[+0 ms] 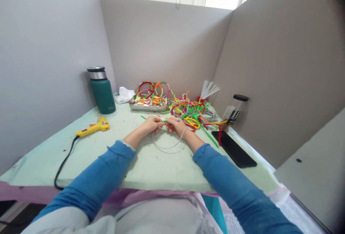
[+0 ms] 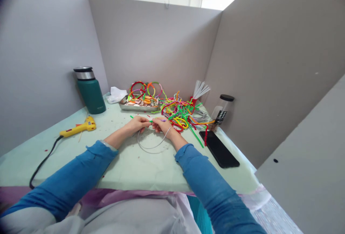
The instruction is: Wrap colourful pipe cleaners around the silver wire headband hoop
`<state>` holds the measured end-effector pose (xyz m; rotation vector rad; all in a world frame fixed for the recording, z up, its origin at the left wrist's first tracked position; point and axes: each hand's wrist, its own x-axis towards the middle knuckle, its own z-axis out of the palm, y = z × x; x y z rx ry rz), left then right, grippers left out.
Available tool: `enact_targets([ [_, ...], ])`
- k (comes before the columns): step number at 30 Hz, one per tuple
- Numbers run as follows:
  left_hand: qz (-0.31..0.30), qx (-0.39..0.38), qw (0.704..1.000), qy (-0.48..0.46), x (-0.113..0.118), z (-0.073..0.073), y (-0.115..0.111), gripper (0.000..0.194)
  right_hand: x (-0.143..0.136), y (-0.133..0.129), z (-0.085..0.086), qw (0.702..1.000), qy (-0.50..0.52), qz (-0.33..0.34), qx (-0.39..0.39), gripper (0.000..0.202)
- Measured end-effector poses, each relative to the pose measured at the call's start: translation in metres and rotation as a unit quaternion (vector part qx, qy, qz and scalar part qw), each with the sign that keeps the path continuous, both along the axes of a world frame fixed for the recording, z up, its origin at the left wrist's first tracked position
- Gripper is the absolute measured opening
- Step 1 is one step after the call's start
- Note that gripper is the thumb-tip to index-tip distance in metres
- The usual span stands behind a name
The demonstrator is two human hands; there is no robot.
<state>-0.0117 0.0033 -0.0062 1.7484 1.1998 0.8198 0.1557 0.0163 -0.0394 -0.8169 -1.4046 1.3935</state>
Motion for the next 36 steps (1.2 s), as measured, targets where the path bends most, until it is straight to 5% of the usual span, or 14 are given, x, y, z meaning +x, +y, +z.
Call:
enact_targets([
  [24, -0.012, -0.011, 0.999, -0.028, -0.0004, 0.0006, -0.0007, 0.034, 0.0004, -0.0013, 0.0009, 1.000, 0.002, 0.002, -0.003, 0.028],
  [36, 0.016, 0.052, 0.998, -0.007, 0.0006, -0.0003, 0.0027, 0.042, 0.0005, 0.0008, 0.0003, 1.000, 0.024, 0.002, -0.012, 0.034],
])
